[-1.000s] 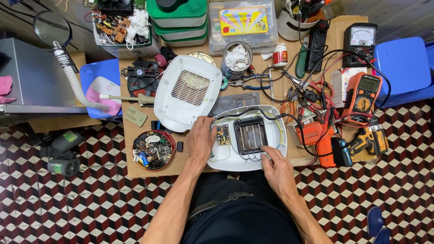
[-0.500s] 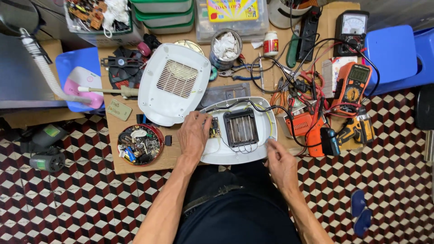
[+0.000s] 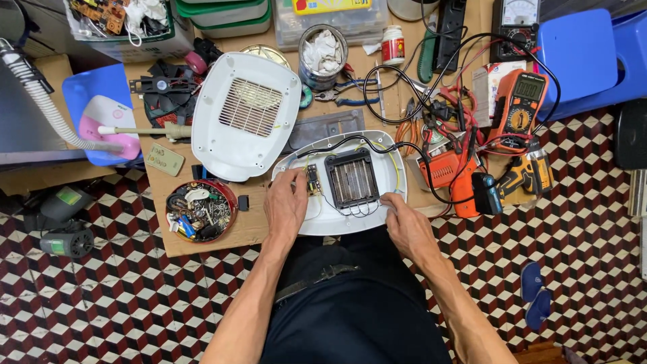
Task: Repairing and testing electronic appliances including an induction cooktop and a portable heater on a workbench.
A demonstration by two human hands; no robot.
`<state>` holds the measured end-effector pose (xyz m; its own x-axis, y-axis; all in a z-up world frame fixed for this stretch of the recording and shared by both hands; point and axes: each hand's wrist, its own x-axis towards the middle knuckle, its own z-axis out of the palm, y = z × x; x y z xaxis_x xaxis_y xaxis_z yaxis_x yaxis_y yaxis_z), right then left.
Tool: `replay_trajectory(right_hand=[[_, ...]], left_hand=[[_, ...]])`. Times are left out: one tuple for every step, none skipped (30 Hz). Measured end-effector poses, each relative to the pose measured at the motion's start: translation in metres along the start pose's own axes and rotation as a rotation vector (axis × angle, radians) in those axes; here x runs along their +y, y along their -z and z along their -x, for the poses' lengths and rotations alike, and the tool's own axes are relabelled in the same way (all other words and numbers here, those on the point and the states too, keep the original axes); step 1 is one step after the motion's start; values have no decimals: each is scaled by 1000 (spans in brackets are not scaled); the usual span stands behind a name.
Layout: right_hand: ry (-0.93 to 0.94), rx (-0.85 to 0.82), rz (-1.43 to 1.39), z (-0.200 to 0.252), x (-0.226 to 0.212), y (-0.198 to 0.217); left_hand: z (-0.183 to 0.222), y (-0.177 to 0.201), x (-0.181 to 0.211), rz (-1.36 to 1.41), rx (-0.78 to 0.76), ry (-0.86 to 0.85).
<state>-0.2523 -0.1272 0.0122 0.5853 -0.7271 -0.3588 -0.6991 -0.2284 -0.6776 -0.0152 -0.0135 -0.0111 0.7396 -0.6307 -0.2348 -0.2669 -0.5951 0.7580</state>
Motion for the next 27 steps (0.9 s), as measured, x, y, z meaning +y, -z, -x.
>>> replay_trajectory(right_hand=[[25, -33, 83, -2, 3, -2], [51, -68, 166, -4, 7, -5], [52, -71, 166, -6, 2, -4], [-55, -141, 258, -8, -2, -2], [-163, -210, 351, -9, -6, 0], [-163, -212, 353, -9, -4, 0], [-100, -181, 321, -9, -3, -1], [-35, -150, 288, -10, -1, -1], [-34, -152, 290, -10, -2, -1], [-30, -153, 299, -11, -4, 0], [-25, -155, 307, -12, -5, 1], [-24, -157, 309, -12, -7, 3], [-78, -196, 355, -13, -9, 4], [-133, -233, 400, -13, -11, 6], [-133, -234, 402, -15, -4, 4], [-43, -220, 386, -17, 3, 3], [47, -206, 370, -18, 10, 2], [47, -208, 371, -21, 10, 2], [-3, -275, 431, -25, 10, 2], [-51, -342, 492, -29, 9, 3], [-51, -344, 494, -31, 11, 3], [-11, -382, 538, -33, 13, 4], [29, -419, 581, -35, 15, 4], [29, -424, 583, -35, 11, 7], [-16, -432, 537, -36, 7, 10], [-64, -438, 492, -36, 3, 14], [-67, -442, 497, -34, 0, 19]], left_hand=[[1, 0, -2, 21, -9, 13], [2, 0, -4, 41, -18, 27], [3, 0, -6, 40, -17, 30], [3, -1, -7, 47, -18, 21], [4, -2, -8, 53, -19, 12], [4, -3, -9, 55, -19, 15], [4, -3, -10, 39, -16, 0], [4, -3, -11, 24, -12, -15], [4, -3, -11, 25, -10, -13], [4, -3, -11, 50, 1, -25], [4, -3, -10, 74, 12, -36], [4, -3, -11, 75, 13, -34], [4, -3, -12, 73, 13, -30], [4, -3, -12, 70, 11, -27], [4, -3, -12, 71, 11, -25], [4, -3, -11, 66, 4, -23], [4, -3, -11, 61, -4, -21], [4, -3, -11, 62, -4, -19], [4, -3, -10, 61, -9, -9], [4, -3, -10, 61, -14, 1], [5, -3, -10, 62, -13, 3], [6, -3, -10, 56, 0, -20], [7, -2, -10, 50, 13, -43], [10, 1, -1, 51, 13, -38], [13, 5, 8, 52, 27, -59], [16, 8, 17, 56, 38, -80], [24, 4, 21, 59, 37, -76]])
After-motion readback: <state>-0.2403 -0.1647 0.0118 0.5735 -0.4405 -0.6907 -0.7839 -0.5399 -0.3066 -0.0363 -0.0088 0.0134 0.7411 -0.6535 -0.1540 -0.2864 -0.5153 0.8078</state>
